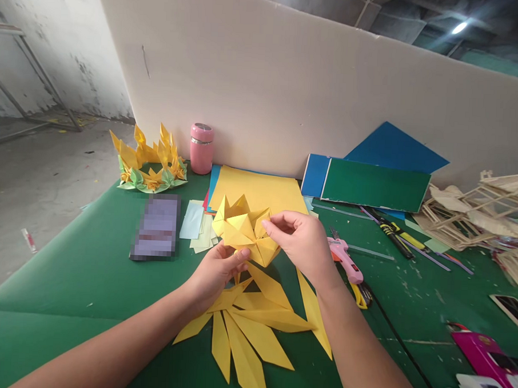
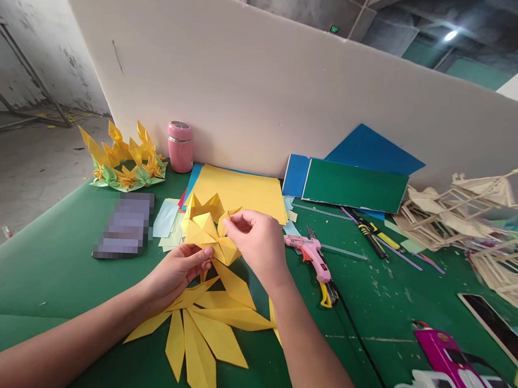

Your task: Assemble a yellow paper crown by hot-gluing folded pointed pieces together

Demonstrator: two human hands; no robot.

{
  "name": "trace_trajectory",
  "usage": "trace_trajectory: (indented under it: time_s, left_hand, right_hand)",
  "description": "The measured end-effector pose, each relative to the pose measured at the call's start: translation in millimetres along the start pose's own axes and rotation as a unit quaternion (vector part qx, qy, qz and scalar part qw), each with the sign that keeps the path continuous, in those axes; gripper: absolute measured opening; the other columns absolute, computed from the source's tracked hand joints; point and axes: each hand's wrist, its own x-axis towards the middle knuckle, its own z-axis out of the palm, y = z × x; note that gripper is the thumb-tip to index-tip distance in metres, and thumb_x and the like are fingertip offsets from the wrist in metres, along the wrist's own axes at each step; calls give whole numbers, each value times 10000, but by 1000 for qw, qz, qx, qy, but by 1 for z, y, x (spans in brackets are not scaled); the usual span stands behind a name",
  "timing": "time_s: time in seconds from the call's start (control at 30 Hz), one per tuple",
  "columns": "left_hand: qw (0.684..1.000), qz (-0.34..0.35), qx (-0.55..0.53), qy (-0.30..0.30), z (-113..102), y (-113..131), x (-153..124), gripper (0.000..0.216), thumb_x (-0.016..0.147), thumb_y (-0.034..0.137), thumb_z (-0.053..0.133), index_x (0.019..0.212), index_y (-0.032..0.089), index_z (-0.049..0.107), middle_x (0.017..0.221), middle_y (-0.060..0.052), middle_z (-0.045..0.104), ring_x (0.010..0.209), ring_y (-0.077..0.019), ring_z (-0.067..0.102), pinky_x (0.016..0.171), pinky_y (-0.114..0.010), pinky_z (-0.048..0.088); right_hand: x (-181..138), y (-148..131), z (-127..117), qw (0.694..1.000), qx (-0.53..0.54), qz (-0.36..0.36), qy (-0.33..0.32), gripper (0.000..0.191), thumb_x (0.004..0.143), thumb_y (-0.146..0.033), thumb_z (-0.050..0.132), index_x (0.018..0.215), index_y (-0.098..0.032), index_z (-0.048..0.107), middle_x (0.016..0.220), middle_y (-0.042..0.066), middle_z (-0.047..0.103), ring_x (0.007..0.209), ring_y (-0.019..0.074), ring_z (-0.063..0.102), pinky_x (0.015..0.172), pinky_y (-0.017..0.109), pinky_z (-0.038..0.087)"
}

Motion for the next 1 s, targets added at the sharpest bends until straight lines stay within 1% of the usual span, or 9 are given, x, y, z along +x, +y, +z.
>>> trace_trajectory:
  time_s: [0.13,0.4,0.83,1.0]
  left_hand:
    - [1000,2,-2,3,1,1,1,258,594,319,842,787,197,722,783,11,686,665,-74,568,687,-198,475]
    - [1000,-4,-2,20,1,1,0,298,550,336,861,765,193,712,752,21,675,695,-83,580,676,-194,467]
    - [1000,0,7,29,4,2,0,281,543,338,861,718,188,700,724,14,673,701,-105,581,714,-233,462]
    - [1000,4,3,29,4,2,-1,258,554,340,855,689,191,693,691,23,659,653,-99,561,736,-249,463]
  right_hand:
    - [0,0,1,1000,2,-1,-3,192,716,-358,618,650,-181,653,693,59,732,662,212,676,625,318,507]
    - [0,2,1,1000,2,-4,-8,206,725,-366,613,662,-176,662,686,59,729,639,203,670,601,306,504]
    - [-2,1,2,999,15,-4,-28,179,735,-356,614,692,-185,642,735,66,730,694,211,679,650,321,522]
    - [-3,1,2,999,20,-5,-37,164,744,-340,609,707,-182,637,752,65,728,705,206,678,667,325,524]
